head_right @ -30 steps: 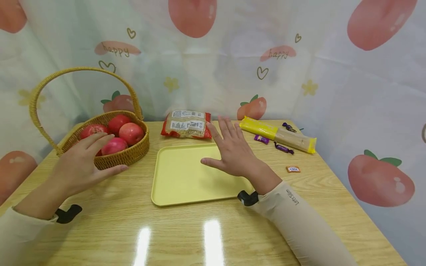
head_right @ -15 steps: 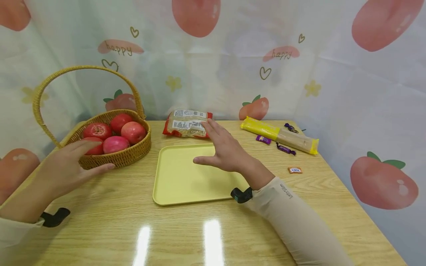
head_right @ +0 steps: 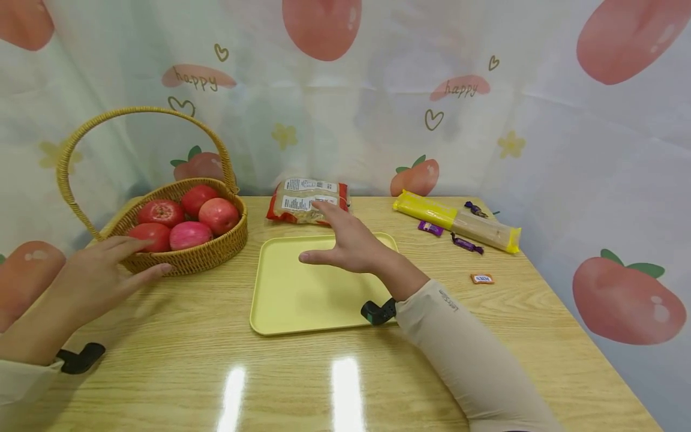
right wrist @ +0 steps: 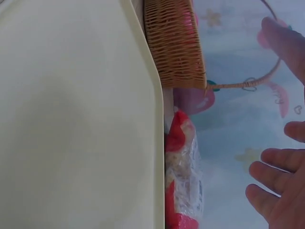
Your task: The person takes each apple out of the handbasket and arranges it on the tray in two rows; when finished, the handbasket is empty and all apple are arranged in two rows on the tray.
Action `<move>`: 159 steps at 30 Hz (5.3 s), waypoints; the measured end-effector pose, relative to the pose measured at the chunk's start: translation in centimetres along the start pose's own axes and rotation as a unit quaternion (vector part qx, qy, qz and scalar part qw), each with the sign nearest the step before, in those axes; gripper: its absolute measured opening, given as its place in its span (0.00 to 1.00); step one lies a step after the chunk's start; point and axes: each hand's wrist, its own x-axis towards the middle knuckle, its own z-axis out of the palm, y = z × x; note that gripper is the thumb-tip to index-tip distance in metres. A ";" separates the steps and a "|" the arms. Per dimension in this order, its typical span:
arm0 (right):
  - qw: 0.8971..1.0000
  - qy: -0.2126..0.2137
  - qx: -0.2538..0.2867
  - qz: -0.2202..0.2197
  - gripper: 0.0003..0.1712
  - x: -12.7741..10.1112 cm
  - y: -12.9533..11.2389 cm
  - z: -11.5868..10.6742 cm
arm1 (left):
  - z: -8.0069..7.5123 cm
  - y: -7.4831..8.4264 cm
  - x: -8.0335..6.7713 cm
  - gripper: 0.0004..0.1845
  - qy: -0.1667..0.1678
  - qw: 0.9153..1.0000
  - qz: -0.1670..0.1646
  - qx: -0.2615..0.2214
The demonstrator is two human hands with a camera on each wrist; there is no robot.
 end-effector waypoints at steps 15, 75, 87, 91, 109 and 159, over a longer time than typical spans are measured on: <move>0.998 -0.039 0.042 -0.019 0.57 2.5 -1.0 1.7 | 0.8 -1.2 0.3 0.20 0.038 0.998 0.049 -0.005; 0.993 -0.077 0.060 -0.069 0.46 11.8 -5.5 5.4 | 1.5 -0.7 0.9 0.11 0.081 0.993 0.080 0.034; 0.992 -0.087 0.054 -0.072 0.45 14.2 -6.5 6.6 | 1.6 -0.2 1.1 0.11 0.083 0.993 0.083 0.029; 0.993 -0.096 0.048 -0.050 0.48 15.1 -7.2 7.2 | 1.5 -0.2 1.2 0.11 0.076 0.993 0.080 0.032; 0.990 -0.119 -0.008 -0.072 0.42 19.0 -10.2 9.7 | 1.4 -0.7 0.4 0.12 0.094 0.991 0.084 0.042; 0.958 -0.255 -0.125 -0.029 0.41 21.9 -13.2 11.1 | 1.0 -0.2 0.2 0.10 0.094 0.991 0.086 0.041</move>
